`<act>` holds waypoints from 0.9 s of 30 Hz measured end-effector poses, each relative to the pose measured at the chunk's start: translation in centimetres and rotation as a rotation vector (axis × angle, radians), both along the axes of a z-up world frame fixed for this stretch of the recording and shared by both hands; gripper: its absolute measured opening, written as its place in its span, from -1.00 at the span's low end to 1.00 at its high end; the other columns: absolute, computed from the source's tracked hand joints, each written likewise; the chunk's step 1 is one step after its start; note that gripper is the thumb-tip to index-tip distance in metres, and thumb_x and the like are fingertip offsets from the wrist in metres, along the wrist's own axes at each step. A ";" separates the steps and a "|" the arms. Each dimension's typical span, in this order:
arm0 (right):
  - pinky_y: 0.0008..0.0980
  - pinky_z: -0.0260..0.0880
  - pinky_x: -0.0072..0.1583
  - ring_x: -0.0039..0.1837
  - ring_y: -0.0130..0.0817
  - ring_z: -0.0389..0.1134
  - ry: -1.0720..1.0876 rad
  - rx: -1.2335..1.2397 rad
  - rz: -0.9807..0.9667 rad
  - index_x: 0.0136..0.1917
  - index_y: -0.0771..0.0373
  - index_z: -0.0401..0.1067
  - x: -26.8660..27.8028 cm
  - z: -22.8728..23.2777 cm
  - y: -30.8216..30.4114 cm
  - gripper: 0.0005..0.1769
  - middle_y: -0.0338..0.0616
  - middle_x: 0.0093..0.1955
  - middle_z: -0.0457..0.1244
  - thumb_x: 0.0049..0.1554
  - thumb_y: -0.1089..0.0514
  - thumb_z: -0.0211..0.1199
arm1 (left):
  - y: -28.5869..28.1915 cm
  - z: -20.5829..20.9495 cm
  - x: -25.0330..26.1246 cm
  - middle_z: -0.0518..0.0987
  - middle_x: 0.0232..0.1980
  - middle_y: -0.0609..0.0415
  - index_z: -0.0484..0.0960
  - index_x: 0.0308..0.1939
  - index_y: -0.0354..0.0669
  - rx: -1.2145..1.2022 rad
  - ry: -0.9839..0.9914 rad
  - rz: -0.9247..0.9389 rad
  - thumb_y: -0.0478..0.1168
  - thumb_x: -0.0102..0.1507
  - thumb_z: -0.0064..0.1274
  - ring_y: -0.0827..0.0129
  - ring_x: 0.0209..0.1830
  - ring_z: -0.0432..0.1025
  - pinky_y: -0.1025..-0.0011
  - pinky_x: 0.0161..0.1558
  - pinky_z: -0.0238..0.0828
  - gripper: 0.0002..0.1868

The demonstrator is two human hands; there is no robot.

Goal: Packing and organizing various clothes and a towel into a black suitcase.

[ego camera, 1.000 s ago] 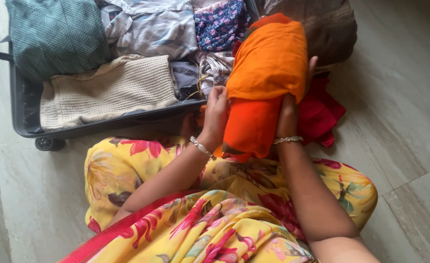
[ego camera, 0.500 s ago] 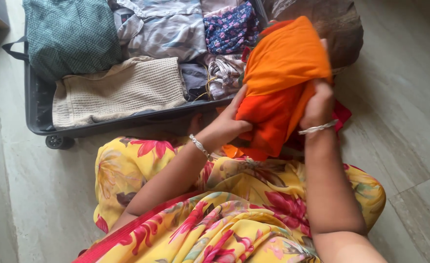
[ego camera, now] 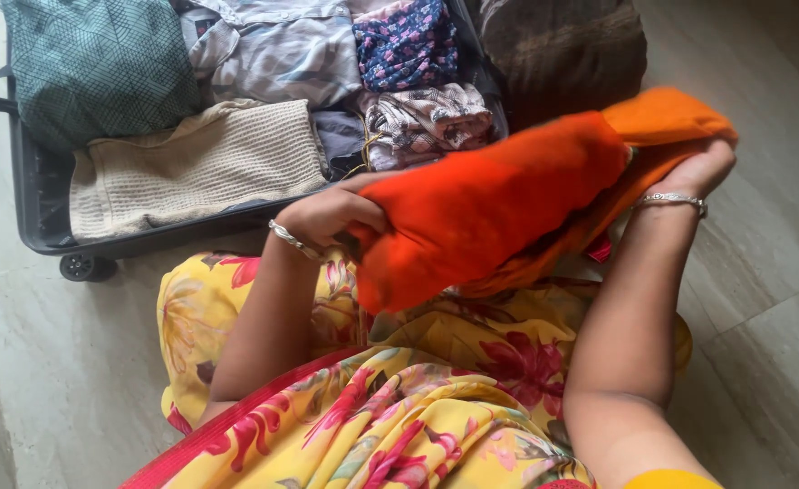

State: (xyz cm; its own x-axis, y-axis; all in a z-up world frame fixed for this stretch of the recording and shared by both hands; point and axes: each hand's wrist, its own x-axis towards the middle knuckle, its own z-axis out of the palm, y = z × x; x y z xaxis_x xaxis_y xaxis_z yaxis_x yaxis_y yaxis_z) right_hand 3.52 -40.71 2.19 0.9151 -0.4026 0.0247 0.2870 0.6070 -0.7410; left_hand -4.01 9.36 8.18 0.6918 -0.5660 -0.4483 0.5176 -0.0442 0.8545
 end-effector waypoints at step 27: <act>-0.25 0.44 0.08 0.04 -0.26 0.39 0.225 0.353 0.838 0.41 0.25 0.35 -8.0 3.0 23.8 -0.10 -0.12 0.18 0.37 0.20 -0.54 -0.01 | 0.4 -8.5 2.4 0.50 0.36 -0.24 0.27 0.42 -0.35 -1.370 0.189 0.194 -0.18 0.23 -0.18 -0.06 0.33 0.43 0.04 0.38 0.33 -0.34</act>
State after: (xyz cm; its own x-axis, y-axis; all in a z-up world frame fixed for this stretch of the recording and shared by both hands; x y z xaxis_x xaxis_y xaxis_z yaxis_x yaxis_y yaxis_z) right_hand -4.50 -16.89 5.23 0.8787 0.4395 -0.1862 -0.4733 0.7515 -0.4596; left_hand -1.60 9.78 -0.28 0.8005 -0.5282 0.2831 0.5303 0.8444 0.0759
